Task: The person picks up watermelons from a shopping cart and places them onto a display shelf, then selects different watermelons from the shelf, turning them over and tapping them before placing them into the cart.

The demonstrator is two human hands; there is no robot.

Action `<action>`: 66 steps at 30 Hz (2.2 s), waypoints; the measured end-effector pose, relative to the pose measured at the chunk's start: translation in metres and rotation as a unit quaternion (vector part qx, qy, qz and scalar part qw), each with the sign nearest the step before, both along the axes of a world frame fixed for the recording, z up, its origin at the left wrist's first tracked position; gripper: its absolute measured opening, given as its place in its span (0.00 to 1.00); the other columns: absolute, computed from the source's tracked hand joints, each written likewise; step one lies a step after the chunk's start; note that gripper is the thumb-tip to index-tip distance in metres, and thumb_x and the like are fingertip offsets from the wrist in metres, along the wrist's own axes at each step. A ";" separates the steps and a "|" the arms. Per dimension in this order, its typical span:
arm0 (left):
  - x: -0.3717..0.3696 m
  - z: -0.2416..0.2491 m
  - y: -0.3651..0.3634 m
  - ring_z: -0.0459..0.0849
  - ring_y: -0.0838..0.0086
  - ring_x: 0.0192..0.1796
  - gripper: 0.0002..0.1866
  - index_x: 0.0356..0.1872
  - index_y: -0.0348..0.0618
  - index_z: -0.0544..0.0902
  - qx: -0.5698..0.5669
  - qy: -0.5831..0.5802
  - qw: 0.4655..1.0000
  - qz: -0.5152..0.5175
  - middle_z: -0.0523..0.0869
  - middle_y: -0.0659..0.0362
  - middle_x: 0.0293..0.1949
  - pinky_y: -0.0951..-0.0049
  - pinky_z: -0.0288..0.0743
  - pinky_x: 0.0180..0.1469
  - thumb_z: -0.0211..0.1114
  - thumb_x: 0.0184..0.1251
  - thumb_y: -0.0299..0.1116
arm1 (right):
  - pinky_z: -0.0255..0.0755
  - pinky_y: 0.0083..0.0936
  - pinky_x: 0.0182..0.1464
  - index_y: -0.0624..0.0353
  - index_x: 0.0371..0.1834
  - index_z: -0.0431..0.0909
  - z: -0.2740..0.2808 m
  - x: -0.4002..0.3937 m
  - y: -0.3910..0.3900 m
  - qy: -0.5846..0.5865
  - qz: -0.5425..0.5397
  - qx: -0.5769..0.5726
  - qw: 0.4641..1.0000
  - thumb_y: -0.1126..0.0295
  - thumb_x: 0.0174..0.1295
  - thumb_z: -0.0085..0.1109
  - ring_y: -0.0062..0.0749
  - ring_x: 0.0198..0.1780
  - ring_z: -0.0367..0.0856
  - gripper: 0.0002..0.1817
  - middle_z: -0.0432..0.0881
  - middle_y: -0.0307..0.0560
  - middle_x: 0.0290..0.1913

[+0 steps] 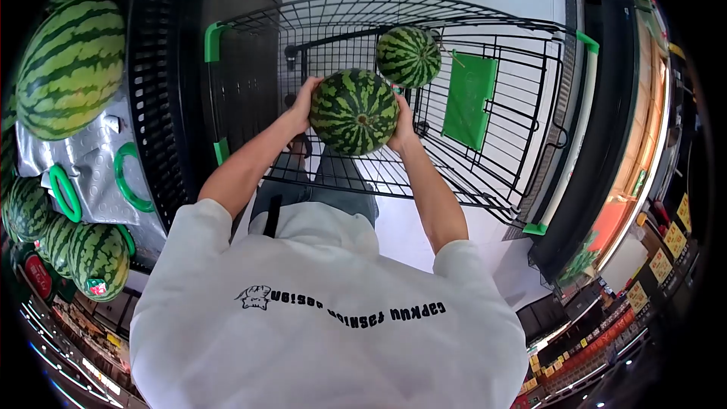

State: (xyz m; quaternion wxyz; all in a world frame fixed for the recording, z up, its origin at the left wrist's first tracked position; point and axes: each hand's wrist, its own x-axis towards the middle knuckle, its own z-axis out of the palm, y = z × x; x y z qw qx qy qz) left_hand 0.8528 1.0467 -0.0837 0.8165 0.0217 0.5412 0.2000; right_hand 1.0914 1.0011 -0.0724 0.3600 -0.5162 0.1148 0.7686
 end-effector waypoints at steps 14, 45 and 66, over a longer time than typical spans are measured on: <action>0.051 -0.087 0.003 0.71 0.61 0.65 0.33 0.68 0.52 0.72 -0.108 0.048 0.992 -0.048 0.72 0.55 0.66 0.49 0.62 0.67 0.49 0.68 0.59 | 0.70 0.44 0.64 0.51 0.61 0.76 -0.111 0.049 -0.003 -0.052 0.039 -0.090 0.994 0.43 0.64 0.49 0.44 0.58 0.78 0.29 0.81 0.48 0.59; 0.110 -0.145 -0.065 0.71 0.61 0.66 0.31 0.76 0.70 0.58 -0.139 0.135 0.974 -0.116 0.72 0.58 0.68 0.53 0.69 0.60 0.38 0.76 0.63 | 0.63 0.25 0.65 0.50 0.76 0.63 -0.134 0.116 0.007 -0.201 0.326 0.025 0.923 0.50 0.74 0.37 0.30 0.66 0.72 0.31 0.74 0.42 0.68; -0.107 0.099 -0.122 0.89 0.63 0.39 0.13 0.50 0.39 0.83 0.347 0.394 0.829 -0.194 0.89 0.50 0.36 0.68 0.80 0.43 0.60 0.69 0.34 | 0.70 0.48 0.60 0.60 0.69 0.67 -0.004 0.069 -0.097 -0.665 0.491 0.152 0.542 0.56 0.69 0.50 0.63 0.57 0.75 0.29 0.73 0.69 0.60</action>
